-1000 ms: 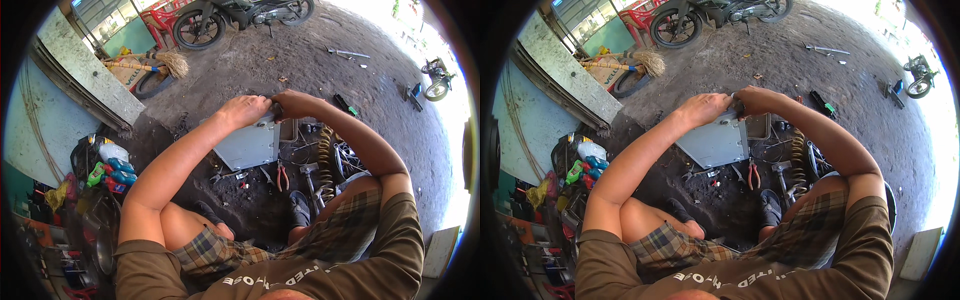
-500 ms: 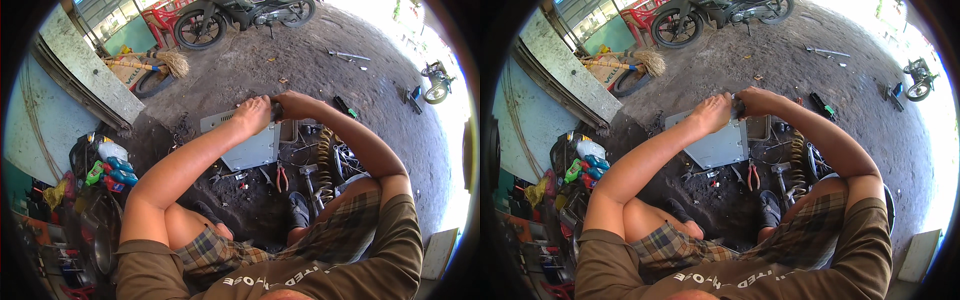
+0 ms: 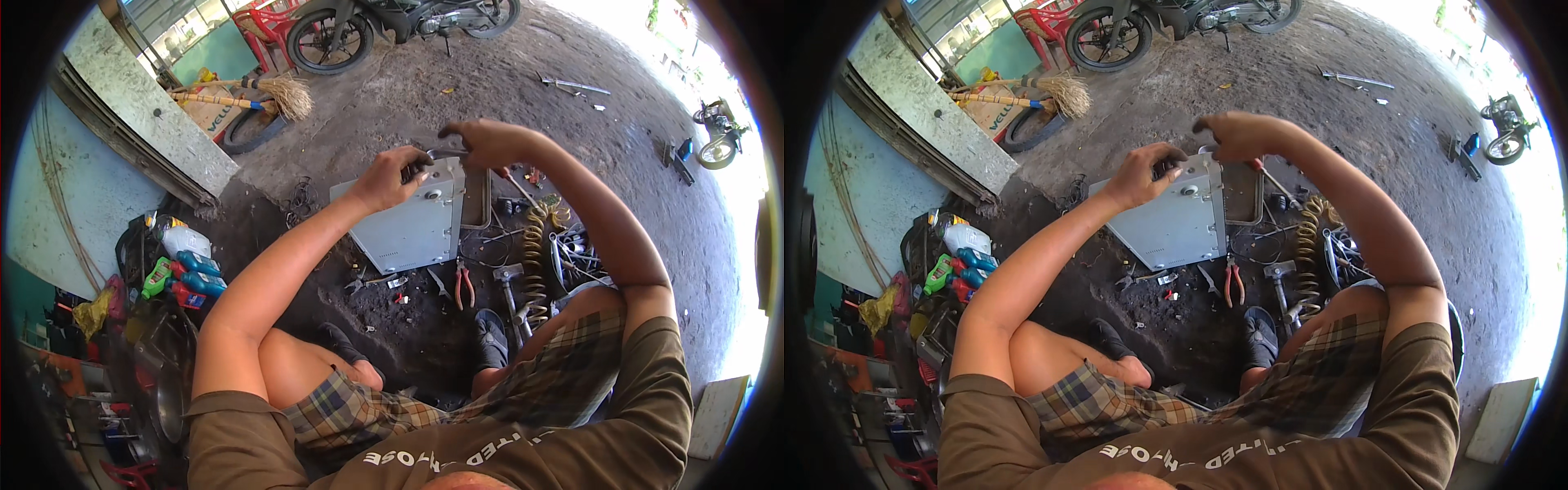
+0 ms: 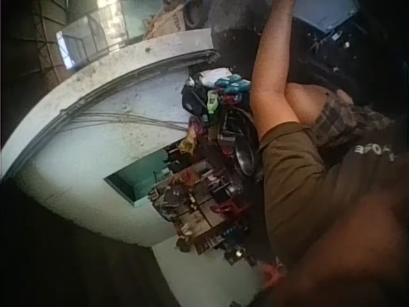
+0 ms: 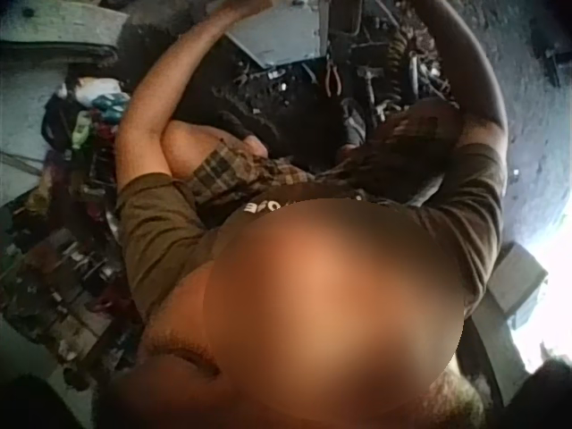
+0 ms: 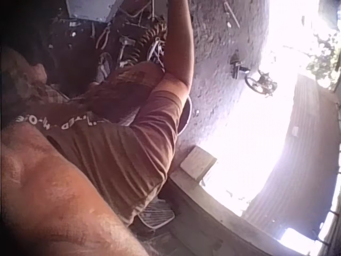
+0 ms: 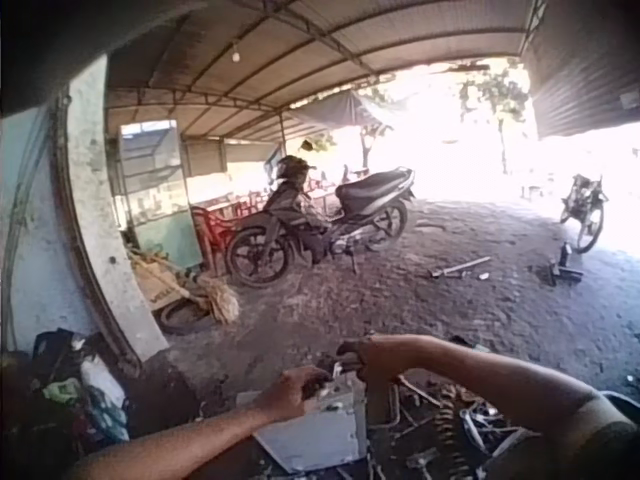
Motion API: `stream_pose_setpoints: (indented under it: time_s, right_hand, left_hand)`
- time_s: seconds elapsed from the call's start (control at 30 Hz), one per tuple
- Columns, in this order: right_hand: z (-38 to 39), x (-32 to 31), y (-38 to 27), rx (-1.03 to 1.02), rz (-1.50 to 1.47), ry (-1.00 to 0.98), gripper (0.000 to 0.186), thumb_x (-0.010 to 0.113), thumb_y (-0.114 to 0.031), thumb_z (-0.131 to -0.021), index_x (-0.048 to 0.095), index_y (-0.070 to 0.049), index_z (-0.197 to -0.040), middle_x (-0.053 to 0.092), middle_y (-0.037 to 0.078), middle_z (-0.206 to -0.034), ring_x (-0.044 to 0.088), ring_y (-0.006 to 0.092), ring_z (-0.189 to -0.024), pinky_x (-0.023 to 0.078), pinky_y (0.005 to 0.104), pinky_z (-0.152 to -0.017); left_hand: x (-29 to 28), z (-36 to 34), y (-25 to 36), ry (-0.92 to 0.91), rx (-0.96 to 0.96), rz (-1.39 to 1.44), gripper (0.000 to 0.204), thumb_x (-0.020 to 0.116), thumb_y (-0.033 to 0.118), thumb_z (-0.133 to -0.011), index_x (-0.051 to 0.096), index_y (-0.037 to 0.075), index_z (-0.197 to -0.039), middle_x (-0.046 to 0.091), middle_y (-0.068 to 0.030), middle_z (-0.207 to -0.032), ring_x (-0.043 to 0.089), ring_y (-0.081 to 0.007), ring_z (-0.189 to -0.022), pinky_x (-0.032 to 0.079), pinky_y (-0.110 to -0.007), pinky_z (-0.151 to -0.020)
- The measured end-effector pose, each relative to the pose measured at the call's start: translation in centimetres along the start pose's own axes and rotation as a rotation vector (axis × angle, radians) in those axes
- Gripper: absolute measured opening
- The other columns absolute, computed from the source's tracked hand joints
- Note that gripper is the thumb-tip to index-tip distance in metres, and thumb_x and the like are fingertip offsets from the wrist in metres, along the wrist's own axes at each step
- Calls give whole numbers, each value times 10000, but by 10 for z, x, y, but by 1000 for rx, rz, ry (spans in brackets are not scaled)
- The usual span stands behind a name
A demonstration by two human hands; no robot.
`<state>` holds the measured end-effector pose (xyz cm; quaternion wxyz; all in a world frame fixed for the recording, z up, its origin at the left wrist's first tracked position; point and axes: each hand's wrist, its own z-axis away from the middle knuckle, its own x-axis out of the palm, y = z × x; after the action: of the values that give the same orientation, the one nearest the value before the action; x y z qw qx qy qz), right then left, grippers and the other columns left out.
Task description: The person sits on the floor and uses a screwdriver to remove screws from the casing of a silver electronic device. They manipulate the device to access different screw locations and continue unscrewing the casing throughout the clip.
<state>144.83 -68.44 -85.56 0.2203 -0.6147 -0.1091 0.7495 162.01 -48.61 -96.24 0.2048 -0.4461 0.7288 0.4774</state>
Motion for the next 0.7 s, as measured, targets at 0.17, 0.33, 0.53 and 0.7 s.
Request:
stream_pose_setpoints:
  time_s: [0.17,0.33,0.53,0.7]
  right_hand:
    - [2,-15,-23,-79,-117,411,434,656,-147,-1046,545,-32,-1450,734,239,-1040,777,286,-733,599,450,-792]
    - [-13,8,-31,-247,-161,849,301,658,-172,-1072,617,-57,-1348,645,238,-1158,752,366,-850,592,482,-833]
    - [-20,19,-30,-310,-113,998,221,689,-145,-1050,656,-81,-1259,600,205,-1154,701,411,-1023,583,492,-882]
    - [-26,23,-29,-357,-76,1038,212,701,-140,-1037,657,-83,-1236,588,199,-1146,695,420,-981,580,500,-869]
  left_hand:
    - [7,-6,3,109,67,-45,253,854,143,-873,729,27,-1060,767,-149,-964,765,-340,-880,607,-428,-800]
    - [3,-11,-1,79,172,-201,202,859,96,-860,705,34,-975,759,-141,-941,755,-337,-872,602,-422,-782]
    - [3,-12,-6,43,396,-237,244,831,120,-849,642,59,-990,685,-139,-880,713,-370,-904,580,-475,-818]
    - [2,-14,-12,82,418,-264,238,842,56,-811,636,46,-930,667,-130,-844,697,-368,-822,574,-461,-749]
